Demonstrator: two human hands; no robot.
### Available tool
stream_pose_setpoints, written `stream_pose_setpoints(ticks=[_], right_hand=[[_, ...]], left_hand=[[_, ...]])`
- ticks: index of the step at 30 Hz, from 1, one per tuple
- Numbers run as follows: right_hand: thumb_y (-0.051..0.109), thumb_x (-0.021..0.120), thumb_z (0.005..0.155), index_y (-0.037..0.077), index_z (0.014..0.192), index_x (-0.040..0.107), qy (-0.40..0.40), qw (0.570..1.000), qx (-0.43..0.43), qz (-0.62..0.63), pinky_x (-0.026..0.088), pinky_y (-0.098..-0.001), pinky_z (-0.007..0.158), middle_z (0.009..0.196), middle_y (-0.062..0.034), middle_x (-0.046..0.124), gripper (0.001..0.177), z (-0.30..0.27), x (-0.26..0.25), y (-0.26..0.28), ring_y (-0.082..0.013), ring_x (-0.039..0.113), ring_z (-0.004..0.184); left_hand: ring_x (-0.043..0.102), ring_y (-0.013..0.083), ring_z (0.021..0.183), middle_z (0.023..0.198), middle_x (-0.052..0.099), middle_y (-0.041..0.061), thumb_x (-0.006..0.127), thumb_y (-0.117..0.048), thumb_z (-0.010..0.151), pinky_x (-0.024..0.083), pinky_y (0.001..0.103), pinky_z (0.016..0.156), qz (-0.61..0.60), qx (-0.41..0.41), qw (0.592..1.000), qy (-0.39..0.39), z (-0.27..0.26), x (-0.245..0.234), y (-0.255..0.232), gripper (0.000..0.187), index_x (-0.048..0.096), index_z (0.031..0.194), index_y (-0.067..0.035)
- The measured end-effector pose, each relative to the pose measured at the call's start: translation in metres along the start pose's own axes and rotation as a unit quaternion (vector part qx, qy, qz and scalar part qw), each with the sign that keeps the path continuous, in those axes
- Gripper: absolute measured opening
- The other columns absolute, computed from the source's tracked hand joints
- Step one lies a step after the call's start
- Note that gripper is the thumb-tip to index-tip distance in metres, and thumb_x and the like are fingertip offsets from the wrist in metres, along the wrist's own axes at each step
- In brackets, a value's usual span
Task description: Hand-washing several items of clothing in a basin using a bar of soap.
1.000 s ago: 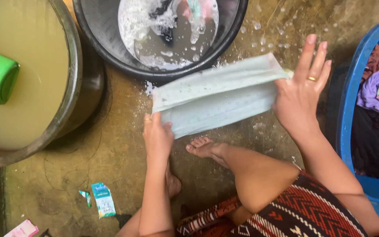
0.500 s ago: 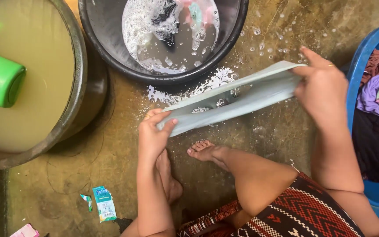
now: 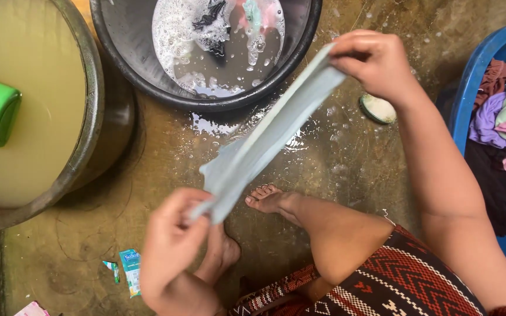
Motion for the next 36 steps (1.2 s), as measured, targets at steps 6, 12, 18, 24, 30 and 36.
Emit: stream_pose_setpoints(ticks=[6, 12, 18, 24, 30, 36], right_hand=[[-0.003, 0.067, 0.096, 0.005, 0.111, 0.073, 0.018, 0.946, 0.275, 0.172, 0.061, -0.032, 0.08, 0.105, -0.0093, 0.077, 0.019, -0.006, 0.054, -0.153, -0.0172, 0.078, 0.092], [0.032, 0.082, 0.083, 0.023, 0.148, 0.055, 0.065, 0.875, 0.352, -0.327, 0.028, -0.0676, 0.11, 0.15, -0.0222, 0.045, 0.071, -0.121, 0.047, -0.264, -0.0466, 0.039, 0.141], [0.045, 0.079, 0.083, 0.033, 0.162, 0.024, 0.138, 0.837, 0.45, -0.279, 0.011, -0.0712, 0.107, 0.161, -0.0267, 0.021, 0.097, -0.189, 0.041, -0.256, -0.0502, 0.025, 0.139], [0.044, 0.066, 0.101, -0.008, 0.15, 0.039, 0.001, 0.894, 0.358, -0.268, 0.04, -0.0509, 0.112, 0.138, -0.0288, 0.048, 0.077, -0.245, 0.08, -0.275, -0.0439, 0.051, 0.128], [0.044, 0.059, 0.101, -0.002, 0.162, 0.03, 0.018, 0.905, 0.366, -0.215, 0.04, -0.0515, 0.105, 0.133, -0.0292, 0.048, 0.082, -0.257, 0.153, -0.194, -0.0424, 0.048, 0.122], [0.043, 0.056, 0.102, 0.0, 0.162, 0.028, 0.083, 0.889, 0.338, -0.298, 0.038, -0.0469, 0.102, 0.141, -0.0277, 0.047, 0.08, -0.247, 0.161, -0.171, -0.0388, 0.048, 0.121]], left_hand=[[0.072, 0.0224, 0.104, 0.112, 0.075, 0.013, 0.068, -0.019, 0.09, 0.056, 0.036, 0.089, 0.147, 0.056, 0.949, 0.273, 0.077, 0.172, 0.09, 0.029, 0.067, 0.115, -0.005], [0.066, 0.0245, 0.12, 0.132, 0.07, 0.012, 0.064, -0.031, 0.096, 0.049, 0.035, 0.103, 0.075, -0.012, 0.914, 0.399, 0.132, 0.31, 0.245, 0.046, 0.065, 0.135, -0.006], [0.069, 0.0259, 0.117, 0.126, 0.072, 0.013, 0.064, -0.034, 0.095, 0.052, 0.036, 0.1, 0.17, -0.06, 0.954, 0.238, 0.166, 0.221, 0.278, 0.043, 0.067, 0.127, -0.007], [0.063, 0.0349, 0.116, 0.127, 0.069, 0.02, 0.061, -0.005, 0.078, 0.049, 0.049, 0.092, 0.532, 0.159, 0.826, -0.1, 0.18, 0.104, 0.26, 0.044, 0.071, 0.12, -0.009], [0.063, 0.0286, 0.118, 0.113, 0.07, 0.01, 0.061, -0.001, 0.085, 0.046, 0.044, 0.097, 0.628, 0.115, 0.769, -0.028, 0.202, 0.076, 0.299, 0.024, 0.069, 0.106, -0.011], [0.065, 0.0365, 0.1, 0.102, 0.071, 0.018, 0.063, -0.012, 0.088, 0.05, 0.048, 0.088, 0.508, 0.209, 0.832, -0.078, 0.193, 0.069, 0.284, 0.013, 0.061, 0.099, -0.005]])
Point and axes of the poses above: each hand's wrist, its own z-axis towards the middle knuckle, its own x-axis out of the palm, y = z × x, the point moved 5 cm from there along z, towards the middle knuckle
